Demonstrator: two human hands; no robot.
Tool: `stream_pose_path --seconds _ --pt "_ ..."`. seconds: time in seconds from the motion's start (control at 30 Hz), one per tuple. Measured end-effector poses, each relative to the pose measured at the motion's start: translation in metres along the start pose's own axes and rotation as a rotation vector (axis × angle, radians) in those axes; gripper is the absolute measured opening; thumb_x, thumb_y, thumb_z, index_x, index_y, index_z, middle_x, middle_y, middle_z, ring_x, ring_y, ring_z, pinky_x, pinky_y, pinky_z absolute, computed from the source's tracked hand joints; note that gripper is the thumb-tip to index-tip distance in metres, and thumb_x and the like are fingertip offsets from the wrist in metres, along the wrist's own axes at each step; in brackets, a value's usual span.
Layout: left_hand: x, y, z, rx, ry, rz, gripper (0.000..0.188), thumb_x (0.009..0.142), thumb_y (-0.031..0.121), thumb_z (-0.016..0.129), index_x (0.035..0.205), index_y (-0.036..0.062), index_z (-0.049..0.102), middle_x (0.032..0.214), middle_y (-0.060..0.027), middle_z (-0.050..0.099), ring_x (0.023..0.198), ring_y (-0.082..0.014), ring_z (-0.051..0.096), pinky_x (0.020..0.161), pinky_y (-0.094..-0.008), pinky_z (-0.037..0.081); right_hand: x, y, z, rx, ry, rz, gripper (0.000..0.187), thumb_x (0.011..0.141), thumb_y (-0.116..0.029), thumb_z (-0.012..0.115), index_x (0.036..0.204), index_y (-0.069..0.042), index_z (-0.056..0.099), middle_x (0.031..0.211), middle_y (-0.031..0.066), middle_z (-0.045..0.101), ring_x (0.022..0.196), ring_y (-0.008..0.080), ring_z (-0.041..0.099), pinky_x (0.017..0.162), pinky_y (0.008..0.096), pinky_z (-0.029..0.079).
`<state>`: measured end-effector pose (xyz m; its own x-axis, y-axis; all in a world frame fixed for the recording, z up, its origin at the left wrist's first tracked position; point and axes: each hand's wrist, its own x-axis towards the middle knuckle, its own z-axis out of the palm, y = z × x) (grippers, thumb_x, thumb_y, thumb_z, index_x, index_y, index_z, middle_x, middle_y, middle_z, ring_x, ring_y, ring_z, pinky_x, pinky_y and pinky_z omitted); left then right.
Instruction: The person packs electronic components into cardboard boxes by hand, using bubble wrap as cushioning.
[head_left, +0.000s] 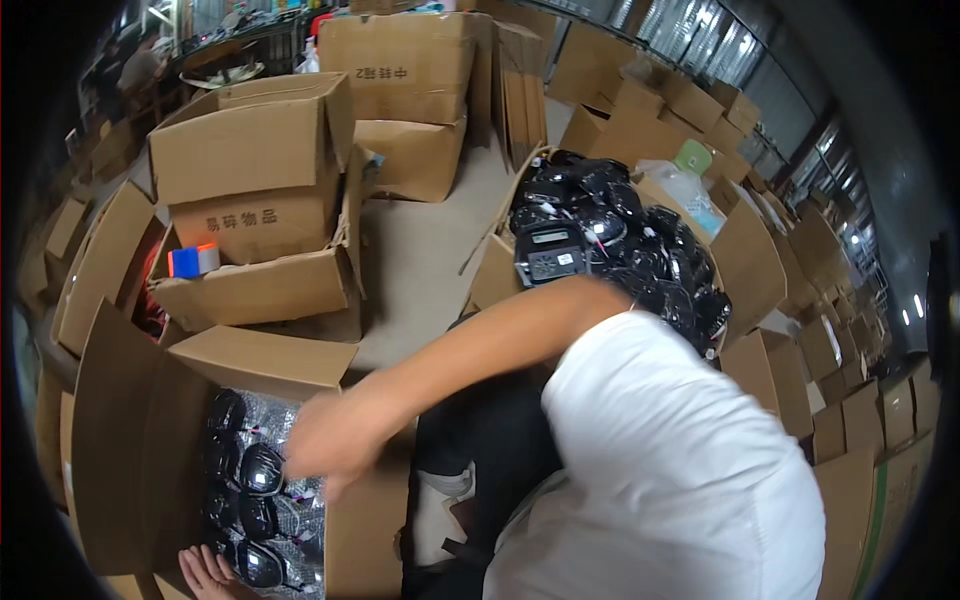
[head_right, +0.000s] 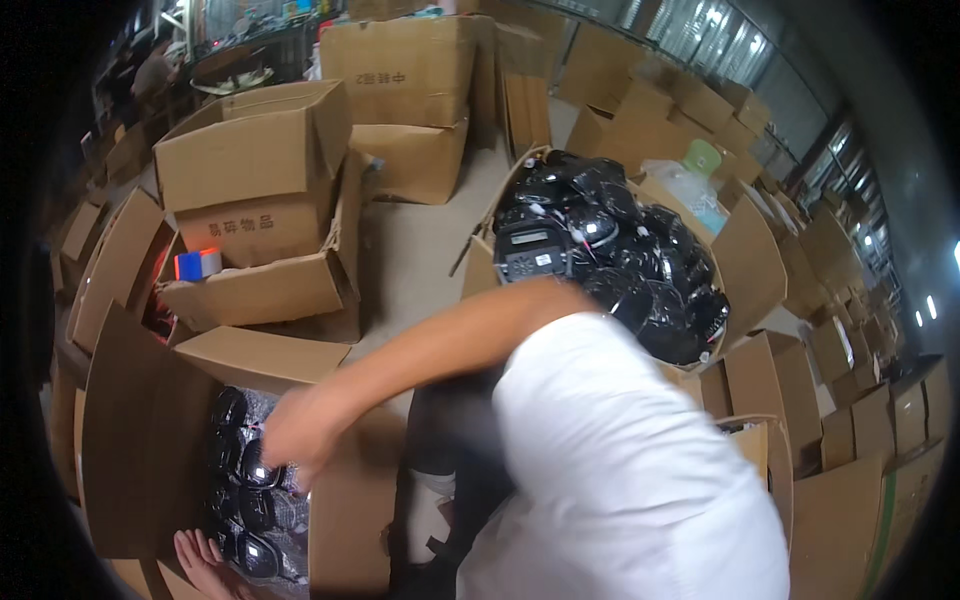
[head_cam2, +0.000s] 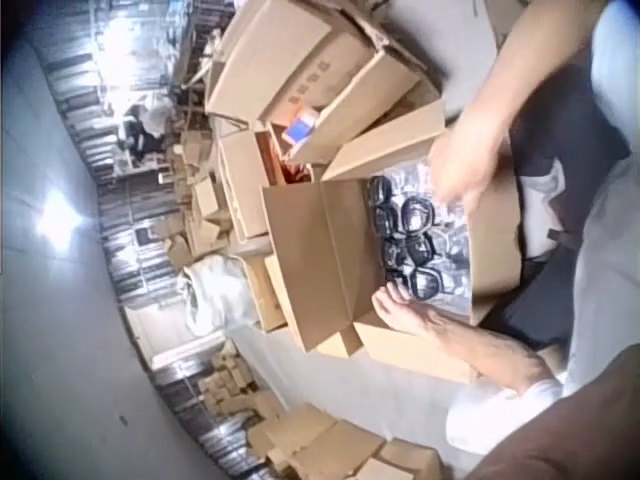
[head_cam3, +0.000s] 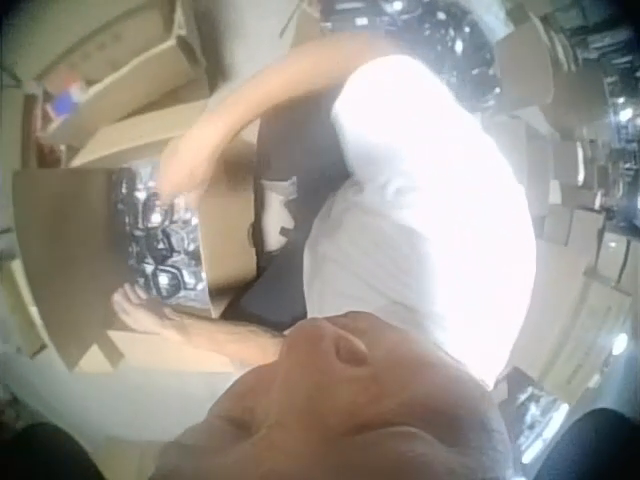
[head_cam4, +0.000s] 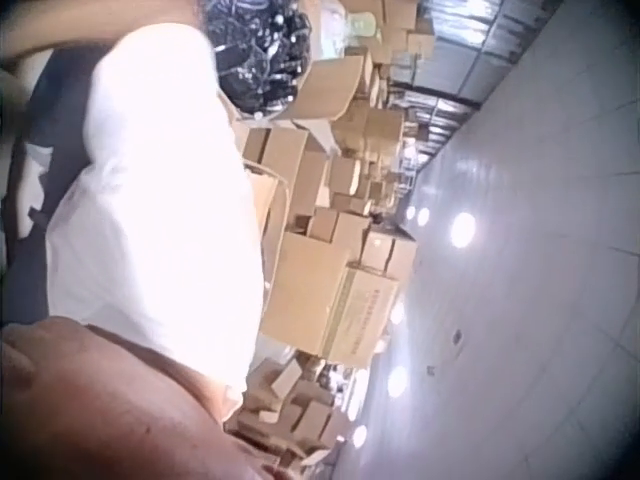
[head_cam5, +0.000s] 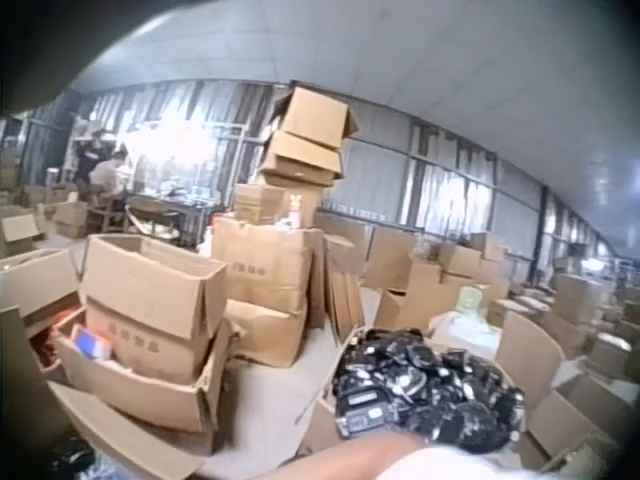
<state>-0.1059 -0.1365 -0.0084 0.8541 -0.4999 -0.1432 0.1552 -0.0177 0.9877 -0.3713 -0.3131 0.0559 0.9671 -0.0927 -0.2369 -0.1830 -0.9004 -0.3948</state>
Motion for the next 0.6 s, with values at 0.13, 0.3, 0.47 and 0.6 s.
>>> stream_pose_path --seconds 0.13,0.3,0.47,0.6 --pt "0.040 -0.041 -0.010 -0.147 -0.227 -0.030 0.059 0.098 0.033 0.066 0.146 0.0050 0.045 0.147 -0.0163 0.048 0.135 -0.0304 0.049 0.113 -0.0418 0.035 -0.235 0.011 -0.059 0.152 0.332 0.582 0.075 0.084 -0.052 0.074 0.133 0.002 0.056 0.131 0.0245 0.060 0.123 0.0388 0.057 0.106 0.0449 0.045" --pt "0.008 -0.037 0.046 -0.055 -0.339 -0.049 0.054 0.101 0.029 0.063 0.144 0.0019 0.046 0.137 -0.0146 0.055 0.126 -0.0256 0.055 0.108 -0.0394 0.042 -0.345 0.035 0.053 -0.363 0.311 1.036 0.117 0.068 -0.062 0.080 0.147 0.008 0.030 0.150 0.0363 0.033 0.140 0.0511 0.033 0.117 0.0532 0.028" --pt "-0.037 -0.003 0.075 -0.007 -0.423 0.024 0.049 0.100 0.026 0.066 0.138 -0.0024 0.052 0.132 -0.0124 0.060 0.120 -0.0204 0.060 0.099 -0.0320 0.048 -0.335 0.068 0.046 -0.284 0.535 1.225 0.051 0.077 -0.018 0.073 0.122 -0.001 0.054 0.106 0.0216 0.065 0.101 0.0402 0.065 0.084 0.0473 0.054" --pt "-0.020 0.013 0.063 -0.056 -0.244 0.078 0.044 0.098 0.023 0.068 0.132 -0.0034 0.057 0.127 -0.0115 0.063 0.112 -0.0181 0.063 0.094 -0.0300 0.050 -0.290 0.046 -0.030 -0.551 1.026 0.658 0.051 0.077 -0.016 0.077 0.122 0.001 0.061 0.101 0.0170 0.069 0.093 0.0344 0.069 0.084 0.0392 0.054"
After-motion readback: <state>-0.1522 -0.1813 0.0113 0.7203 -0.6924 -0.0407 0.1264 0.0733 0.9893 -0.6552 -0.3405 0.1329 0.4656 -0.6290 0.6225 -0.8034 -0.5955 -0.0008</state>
